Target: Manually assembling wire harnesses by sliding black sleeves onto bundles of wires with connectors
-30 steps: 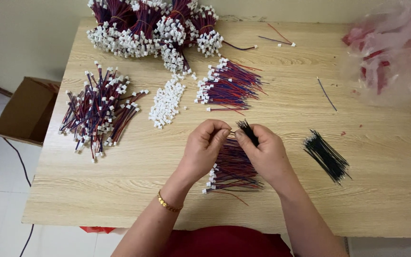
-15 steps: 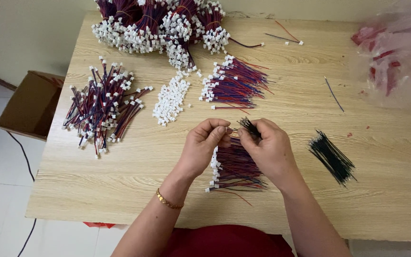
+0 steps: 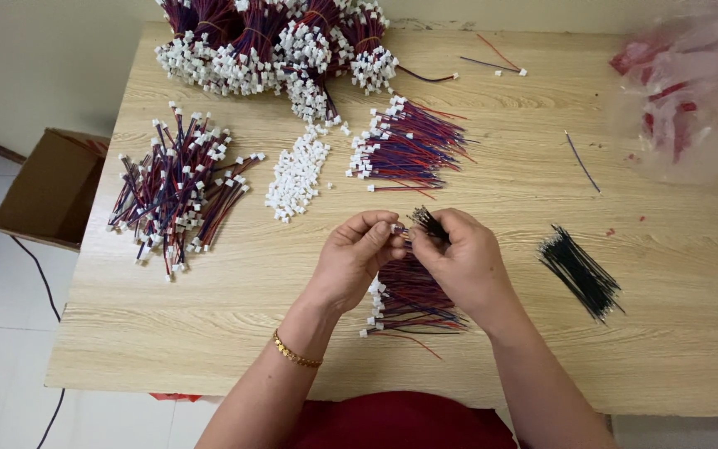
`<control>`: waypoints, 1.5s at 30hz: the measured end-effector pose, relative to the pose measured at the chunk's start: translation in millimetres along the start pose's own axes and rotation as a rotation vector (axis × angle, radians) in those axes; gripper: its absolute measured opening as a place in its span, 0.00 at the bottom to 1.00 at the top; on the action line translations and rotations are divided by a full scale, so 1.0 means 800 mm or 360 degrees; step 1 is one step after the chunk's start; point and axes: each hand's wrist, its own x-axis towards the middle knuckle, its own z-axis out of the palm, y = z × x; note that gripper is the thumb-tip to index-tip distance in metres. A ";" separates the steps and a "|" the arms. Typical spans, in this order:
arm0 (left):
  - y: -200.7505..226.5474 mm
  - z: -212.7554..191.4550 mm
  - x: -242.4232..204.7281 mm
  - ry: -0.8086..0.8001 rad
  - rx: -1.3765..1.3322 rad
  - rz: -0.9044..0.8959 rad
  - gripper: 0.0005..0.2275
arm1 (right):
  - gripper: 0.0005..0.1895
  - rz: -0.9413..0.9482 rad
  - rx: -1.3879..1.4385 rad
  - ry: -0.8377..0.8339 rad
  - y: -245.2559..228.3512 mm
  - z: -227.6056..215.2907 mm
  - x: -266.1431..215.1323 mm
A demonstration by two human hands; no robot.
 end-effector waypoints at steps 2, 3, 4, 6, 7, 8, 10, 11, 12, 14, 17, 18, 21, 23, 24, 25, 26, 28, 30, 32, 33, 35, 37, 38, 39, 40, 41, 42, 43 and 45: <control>0.002 0.000 -0.001 0.0004 0.0017 0.0007 0.07 | 0.07 -0.0024 -0.0056 -0.0011 0.002 0.000 0.001; 0.003 0.000 -0.001 0.0007 0.0033 0.0013 0.08 | 0.07 -0.0047 -0.0114 -0.0022 0.003 0.000 0.001; 0.002 0.001 -0.001 0.0004 0.0035 0.0010 0.08 | 0.07 -0.0045 -0.0113 -0.0018 0.003 0.000 0.001; 0.003 0.003 0.000 0.0021 0.0128 0.0033 0.07 | 0.07 -0.0116 -0.0165 -0.0017 0.003 0.000 0.003; 0.000 0.001 0.001 0.0018 0.0131 0.0032 0.07 | 0.07 -0.0115 -0.0164 -0.0013 0.007 0.003 0.003; -0.004 -0.002 0.002 0.0025 0.0204 0.0034 0.07 | 0.08 -0.0125 -0.0140 -0.0029 0.012 0.005 0.004; -0.006 -0.002 0.003 0.0029 0.0280 0.0030 0.07 | 0.09 -0.0130 -0.0116 -0.0040 0.011 0.006 0.003; -0.004 -0.001 0.003 0.0043 0.0302 0.0040 0.07 | 0.08 -0.0076 -0.0095 -0.0049 0.006 0.005 0.001; -0.002 0.000 0.002 0.0061 0.0324 0.0052 0.07 | 0.07 -0.0024 -0.0074 -0.0063 0.001 0.004 0.000; -0.006 -0.002 0.003 0.0061 0.0342 0.0052 0.07 | 0.08 0.0006 -0.0043 -0.0067 0.003 0.006 0.000; -0.012 -0.005 0.006 0.0058 0.0356 0.0050 0.07 | 0.08 0.0049 -0.0007 -0.0066 0.005 0.008 0.000; -0.015 -0.007 0.007 0.0057 0.0353 0.0042 0.07 | 0.08 0.0069 0.0001 -0.0062 0.006 0.009 -0.001; -0.019 -0.006 0.006 0.0068 0.0383 0.0042 0.07 | 0.09 0.0086 0.0011 -0.0070 0.016 0.011 0.004; -0.015 -0.004 0.006 0.0094 0.0436 0.0062 0.07 | 0.09 0.0087 -0.0023 -0.0103 0.015 0.010 0.003; -0.013 -0.003 0.006 0.0122 0.0490 0.0083 0.07 | 0.09 0.0088 -0.0056 -0.0136 0.015 0.010 0.002; -0.013 -0.005 0.008 0.0122 0.0491 0.0082 0.07 | 0.09 0.0088 -0.0055 -0.0136 0.014 0.010 0.003; -0.014 -0.008 0.010 0.0123 0.0593 0.0110 0.07 | 0.10 0.0117 -0.0004 -0.0150 0.013 0.011 0.003; -0.006 -0.007 0.012 0.0126 0.0696 0.0139 0.07 | 0.11 0.0144 0.0047 -0.0166 0.017 0.009 0.001; 0.009 0.000 0.011 0.0156 0.1218 0.0301 0.06 | 0.18 0.0387 0.0173 -0.0145 0.024 0.004 -0.003; 0.012 -0.013 0.017 0.0142 0.1481 0.0377 0.05 | 0.17 0.0286 0.0269 -0.0016 0.066 -0.006 0.011; 0.012 -0.020 0.019 0.0126 0.1744 0.0449 0.05 | 0.16 0.0189 0.0365 0.0115 0.088 -0.012 0.017; 0.000 -0.042 0.032 0.0114 0.1987 0.0511 0.05 | 0.15 0.0251 0.0501 0.0209 0.089 -0.026 0.017; -0.003 -0.054 0.046 0.0106 0.2233 0.0573 0.05 | 0.13 0.0310 0.0640 0.0300 0.085 -0.030 0.016; -0.001 -0.054 0.056 0.0175 0.2329 0.0589 0.06 | 0.13 0.0345 0.0733 0.0302 0.079 -0.028 0.016; 0.002 -0.054 0.065 0.0246 0.2423 0.0604 0.08 | 0.13 0.0379 0.0826 0.0303 0.073 -0.026 0.016; 0.001 -0.056 0.076 0.0247 0.2421 0.0611 0.08 | 0.13 0.0372 0.0824 0.0303 0.065 -0.023 0.015; -0.001 -0.058 0.087 0.0274 0.2559 0.0592 0.11 | 0.14 0.0470 0.0714 0.0122 0.057 -0.021 0.013; -0.003 -0.059 0.099 0.0299 0.2696 0.0575 0.14 | 0.15 0.0567 0.0600 -0.0055 0.049 -0.020 0.011; 0.001 -0.051 0.099 0.0298 0.2692 0.0584 0.14 | 0.15 0.0560 0.0597 -0.0051 0.062 -0.011 0.011; 0.009 -0.036 0.099 0.0333 0.2908 0.0642 0.10 | 0.11 0.0451 0.0828 -0.0150 0.089 0.008 0.010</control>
